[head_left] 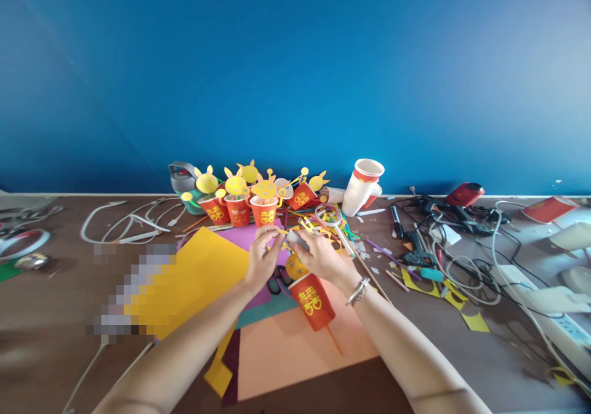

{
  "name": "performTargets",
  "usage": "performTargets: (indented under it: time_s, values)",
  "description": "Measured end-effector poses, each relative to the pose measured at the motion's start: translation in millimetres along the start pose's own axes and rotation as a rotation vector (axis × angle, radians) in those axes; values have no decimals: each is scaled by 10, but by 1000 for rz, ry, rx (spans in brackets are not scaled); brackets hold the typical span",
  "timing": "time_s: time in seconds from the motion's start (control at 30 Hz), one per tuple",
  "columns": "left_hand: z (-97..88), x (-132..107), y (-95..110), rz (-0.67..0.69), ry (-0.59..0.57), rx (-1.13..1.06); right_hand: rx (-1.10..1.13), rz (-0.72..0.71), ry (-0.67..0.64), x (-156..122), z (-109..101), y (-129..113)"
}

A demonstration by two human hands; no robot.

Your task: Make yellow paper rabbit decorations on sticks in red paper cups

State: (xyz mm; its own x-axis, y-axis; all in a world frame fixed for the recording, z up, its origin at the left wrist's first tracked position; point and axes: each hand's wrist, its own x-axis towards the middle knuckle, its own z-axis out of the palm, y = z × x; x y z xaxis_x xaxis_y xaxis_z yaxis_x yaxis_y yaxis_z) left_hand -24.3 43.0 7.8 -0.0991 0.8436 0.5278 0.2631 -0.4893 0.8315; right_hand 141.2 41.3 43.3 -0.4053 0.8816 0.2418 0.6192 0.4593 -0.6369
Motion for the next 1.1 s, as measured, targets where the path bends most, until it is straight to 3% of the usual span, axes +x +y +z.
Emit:
performTargets:
  time_s: [0.3,0.73,1.1]
  values:
    - [-20,14,49,30,-5,-14,237,38,-7,7,-25,-73]
    - [-23,25,-46,3,-59,-138,665,118,-99,29,32,-11]
    - [-42,103,9,-173,-61,-312,987,174,-178,41,-32,-54]
